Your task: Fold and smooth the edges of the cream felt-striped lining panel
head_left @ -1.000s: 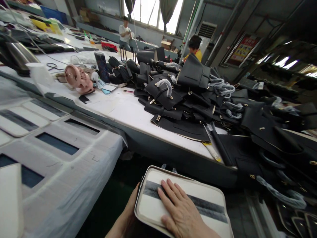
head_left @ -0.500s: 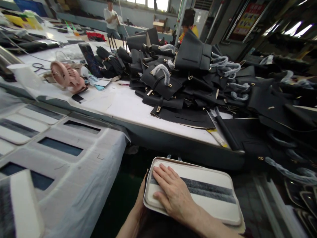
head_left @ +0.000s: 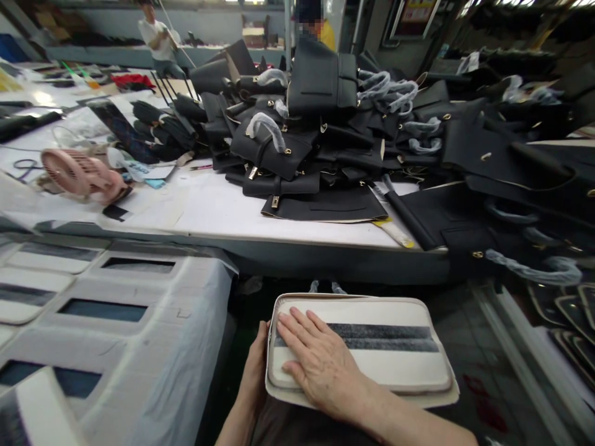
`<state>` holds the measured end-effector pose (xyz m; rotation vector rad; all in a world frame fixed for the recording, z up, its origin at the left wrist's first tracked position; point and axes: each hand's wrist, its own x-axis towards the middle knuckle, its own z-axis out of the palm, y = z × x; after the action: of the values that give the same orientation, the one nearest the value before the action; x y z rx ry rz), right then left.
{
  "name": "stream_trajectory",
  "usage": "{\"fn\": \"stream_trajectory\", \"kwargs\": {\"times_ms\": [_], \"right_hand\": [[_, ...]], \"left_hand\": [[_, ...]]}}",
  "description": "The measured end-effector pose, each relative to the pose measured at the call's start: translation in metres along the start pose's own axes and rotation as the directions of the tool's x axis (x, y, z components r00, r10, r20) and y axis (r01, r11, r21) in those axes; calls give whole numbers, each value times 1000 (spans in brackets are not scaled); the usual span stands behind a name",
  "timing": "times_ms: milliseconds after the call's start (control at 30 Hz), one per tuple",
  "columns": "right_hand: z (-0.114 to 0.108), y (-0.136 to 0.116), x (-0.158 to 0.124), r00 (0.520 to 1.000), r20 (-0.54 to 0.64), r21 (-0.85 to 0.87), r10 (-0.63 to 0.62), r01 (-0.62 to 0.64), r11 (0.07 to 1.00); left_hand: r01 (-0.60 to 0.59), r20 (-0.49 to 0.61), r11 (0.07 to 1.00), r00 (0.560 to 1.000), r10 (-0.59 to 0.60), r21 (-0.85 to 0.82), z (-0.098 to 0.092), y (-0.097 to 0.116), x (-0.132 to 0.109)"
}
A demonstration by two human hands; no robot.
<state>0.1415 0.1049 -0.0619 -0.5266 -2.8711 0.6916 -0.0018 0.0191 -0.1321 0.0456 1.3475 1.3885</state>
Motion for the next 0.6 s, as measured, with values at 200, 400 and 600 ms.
{"fn": "stream_trajectory", "kwargs": {"times_ms": [200, 400, 600], "right_hand": [[0, 0, -1, 1000, -26, 8, -8, 8, 1000], [3, 1, -4, 999, -46, 39, -3, 5, 999], [6, 3, -4, 997, -76, 32, -9, 12, 999]], "left_hand": [[-257, 33, 722, 951, 308, 642, -22, 36, -30], [-343, 208, 407, 917, 340, 847, -7, 64, -40], [-435, 285, 216, 819, 498, 874, 0, 63, -48]]}}
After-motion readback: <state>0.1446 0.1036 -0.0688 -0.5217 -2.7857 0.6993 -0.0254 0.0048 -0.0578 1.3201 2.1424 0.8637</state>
